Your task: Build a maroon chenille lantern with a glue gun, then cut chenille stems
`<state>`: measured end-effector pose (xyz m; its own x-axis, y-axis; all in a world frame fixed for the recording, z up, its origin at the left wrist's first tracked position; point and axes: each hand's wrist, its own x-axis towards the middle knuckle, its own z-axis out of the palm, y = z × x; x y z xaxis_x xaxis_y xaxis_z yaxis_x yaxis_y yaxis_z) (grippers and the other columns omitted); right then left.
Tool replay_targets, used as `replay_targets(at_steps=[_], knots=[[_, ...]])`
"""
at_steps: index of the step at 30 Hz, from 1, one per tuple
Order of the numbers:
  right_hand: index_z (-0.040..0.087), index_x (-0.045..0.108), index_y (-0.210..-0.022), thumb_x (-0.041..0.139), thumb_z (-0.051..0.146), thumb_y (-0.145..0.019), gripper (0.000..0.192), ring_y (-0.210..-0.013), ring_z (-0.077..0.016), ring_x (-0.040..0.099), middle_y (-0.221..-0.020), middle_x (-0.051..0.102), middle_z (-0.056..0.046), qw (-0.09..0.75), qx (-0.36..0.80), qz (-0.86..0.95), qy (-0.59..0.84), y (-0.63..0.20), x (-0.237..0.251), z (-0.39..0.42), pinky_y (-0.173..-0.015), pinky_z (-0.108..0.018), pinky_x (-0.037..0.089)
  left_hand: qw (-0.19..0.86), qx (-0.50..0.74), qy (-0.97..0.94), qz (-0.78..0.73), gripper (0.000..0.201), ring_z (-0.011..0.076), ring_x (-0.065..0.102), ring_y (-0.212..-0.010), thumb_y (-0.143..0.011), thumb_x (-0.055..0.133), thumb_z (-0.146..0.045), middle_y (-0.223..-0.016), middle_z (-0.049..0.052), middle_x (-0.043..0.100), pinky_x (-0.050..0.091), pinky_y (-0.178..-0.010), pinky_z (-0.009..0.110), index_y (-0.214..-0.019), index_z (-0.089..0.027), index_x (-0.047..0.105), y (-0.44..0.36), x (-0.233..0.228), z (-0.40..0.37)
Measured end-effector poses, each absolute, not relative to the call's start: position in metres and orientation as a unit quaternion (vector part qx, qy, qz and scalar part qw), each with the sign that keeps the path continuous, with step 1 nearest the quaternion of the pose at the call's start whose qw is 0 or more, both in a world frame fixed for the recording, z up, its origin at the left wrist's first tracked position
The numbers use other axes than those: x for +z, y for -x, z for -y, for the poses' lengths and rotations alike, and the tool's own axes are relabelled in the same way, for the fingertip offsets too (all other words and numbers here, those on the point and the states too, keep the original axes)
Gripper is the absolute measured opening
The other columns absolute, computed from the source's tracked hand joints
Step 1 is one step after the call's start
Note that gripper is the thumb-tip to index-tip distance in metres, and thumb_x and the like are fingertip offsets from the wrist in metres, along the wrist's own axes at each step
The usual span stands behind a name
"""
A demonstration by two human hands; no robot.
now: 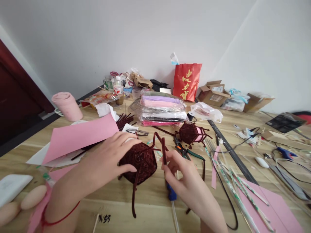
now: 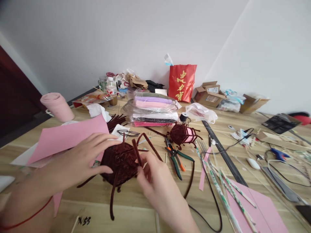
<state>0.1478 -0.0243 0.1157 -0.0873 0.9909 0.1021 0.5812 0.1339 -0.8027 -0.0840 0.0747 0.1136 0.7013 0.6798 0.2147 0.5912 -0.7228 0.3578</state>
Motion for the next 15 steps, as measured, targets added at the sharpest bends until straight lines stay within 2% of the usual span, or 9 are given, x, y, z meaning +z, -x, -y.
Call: replay_targets(at_steps=[2, 5, 7, 11, 13, 15], knots=[[0.023, 0.053, -0.096, 0.047, 0.018, -0.093, 0.009, -0.061, -0.0111, 0.055, -0.072, 0.059, 0.004, 0.34, 0.322, 0.658, 0.59, -0.145, 0.113, 0.02, -0.054, -0.019, 0.04, 0.152, 0.138, -0.927, -0.315, 0.06, 0.0255, 0.048, -0.131, -0.083, 0.071, -0.043, -0.142, 0.003, 0.054, 0.04, -0.11, 0.042, -0.137, -0.033, 0.048, 0.077, 0.11, -0.078], [0.022, 0.05, -0.102, 0.043, 0.025, -0.097, 0.009, -0.061, -0.0128, 0.059, -0.073, 0.061, 0.002, 0.335, 0.331, 0.645, 0.602, -0.145, 0.108, 0.012, -0.055, -0.021, 0.042, 0.196, 0.116, -0.928, -0.296, 0.041, 0.0206, 0.05, -0.131, -0.096, 0.053, -0.034, -0.142, 0.002, 0.056, 0.039, -0.112, 0.038, -0.137, -0.033, 0.048, 0.071, 0.109, -0.081], [0.021, 0.051, -0.102, 0.04, 0.027, -0.099, 0.013, -0.062, -0.0147, 0.06, -0.073, 0.063, 0.0, 0.291, 0.311, 0.665, 0.613, -0.15, 0.104, 0.008, -0.058, -0.024, 0.043, 0.212, 0.113, -0.923, -0.301, 0.035, 0.0193, 0.054, -0.127, -0.1, 0.044, -0.029, -0.137, 0.002, 0.059, 0.042, -0.109, 0.036, -0.135, -0.031, 0.052, 0.07, 0.111, -0.083], [0.02, 0.053, -0.078, 0.045, 0.026, -0.099, 0.023, -0.066, -0.0173, 0.058, -0.072, 0.062, -0.003, 0.163, 0.221, 0.738, 0.616, -0.162, 0.097, 0.002, -0.061, -0.027, 0.039, 0.207, 0.134, -0.917, -0.315, 0.033, 0.0192, 0.06, -0.119, -0.101, 0.04, -0.029, -0.13, 0.001, 0.065, 0.045, -0.105, 0.034, -0.129, -0.029, 0.058, 0.072, 0.12, -0.085], [0.02, 0.051, -0.072, 0.048, 0.026, -0.099, 0.028, -0.068, -0.0166, 0.057, -0.074, 0.06, -0.002, 0.169, 0.202, 0.753, 0.603, -0.164, 0.097, 0.001, -0.063, -0.027, 0.038, 0.206, 0.17, -0.909, -0.321, 0.033, 0.0187, 0.062, -0.115, -0.101, 0.038, -0.031, -0.125, 0.001, 0.067, 0.046, -0.102, 0.033, -0.124, -0.028, 0.062, 0.071, 0.125, -0.083], [0.02, 0.051, -0.069, 0.05, 0.027, -0.099, 0.031, -0.069, -0.0155, 0.056, -0.075, 0.06, -0.001, 0.216, 0.214, 0.749, 0.589, -0.161, 0.099, 0.002, -0.064, -0.026, 0.038, 0.223, 0.208, -0.898, -0.317, 0.03, 0.0178, 0.064, -0.109, -0.1, 0.042, -0.035, -0.118, 0.001, 0.07, 0.048, -0.097, 0.03, -0.117, -0.027, 0.065, 0.067, 0.131, -0.076]])
